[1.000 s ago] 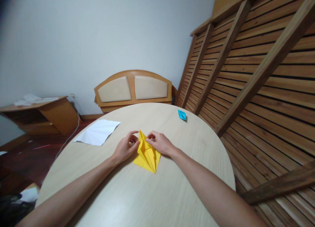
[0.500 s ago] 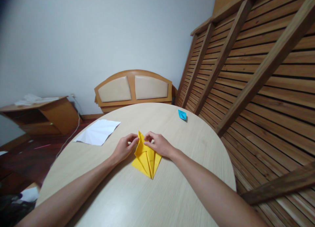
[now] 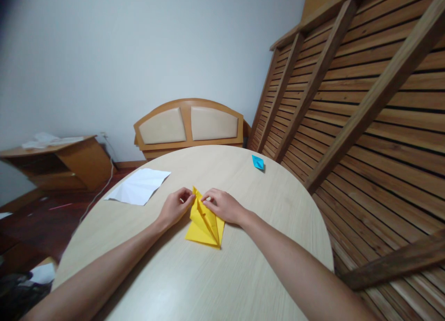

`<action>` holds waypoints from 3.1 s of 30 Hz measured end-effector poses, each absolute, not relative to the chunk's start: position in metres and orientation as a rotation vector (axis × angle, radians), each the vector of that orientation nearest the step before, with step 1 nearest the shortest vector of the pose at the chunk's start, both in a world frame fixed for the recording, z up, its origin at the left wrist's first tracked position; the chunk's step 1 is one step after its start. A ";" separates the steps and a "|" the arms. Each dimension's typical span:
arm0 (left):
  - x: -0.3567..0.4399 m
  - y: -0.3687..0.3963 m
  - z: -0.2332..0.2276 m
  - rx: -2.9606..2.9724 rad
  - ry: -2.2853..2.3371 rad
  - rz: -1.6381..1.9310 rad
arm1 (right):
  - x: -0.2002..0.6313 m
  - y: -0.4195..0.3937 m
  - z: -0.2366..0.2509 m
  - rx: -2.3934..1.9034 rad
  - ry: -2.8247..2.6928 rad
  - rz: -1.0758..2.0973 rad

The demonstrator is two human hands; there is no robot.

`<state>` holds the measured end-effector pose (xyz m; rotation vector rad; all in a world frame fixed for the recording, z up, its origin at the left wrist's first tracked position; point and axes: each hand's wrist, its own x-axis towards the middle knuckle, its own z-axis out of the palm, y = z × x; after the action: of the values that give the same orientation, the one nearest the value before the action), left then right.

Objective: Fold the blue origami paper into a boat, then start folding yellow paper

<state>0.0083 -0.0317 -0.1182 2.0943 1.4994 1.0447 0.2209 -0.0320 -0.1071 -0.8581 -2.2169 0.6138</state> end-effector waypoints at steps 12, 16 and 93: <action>0.009 -0.031 -0.119 2.084 1.558 1.038 | 0.212 -0.049 -0.094 -0.917 -2.308 0.607; 0.007 -0.030 -0.121 2.042 1.455 1.071 | 0.215 -0.044 -0.102 -0.908 -2.313 0.683; 0.009 -0.042 -0.110 2.474 1.230 0.918 | 0.227 -0.023 -0.100 -0.931 -1.608 0.929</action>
<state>0.0087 -0.0419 -0.1097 2.4736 1.2298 0.9182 0.2275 -0.0228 -0.0998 -0.9306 -1.6080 0.9285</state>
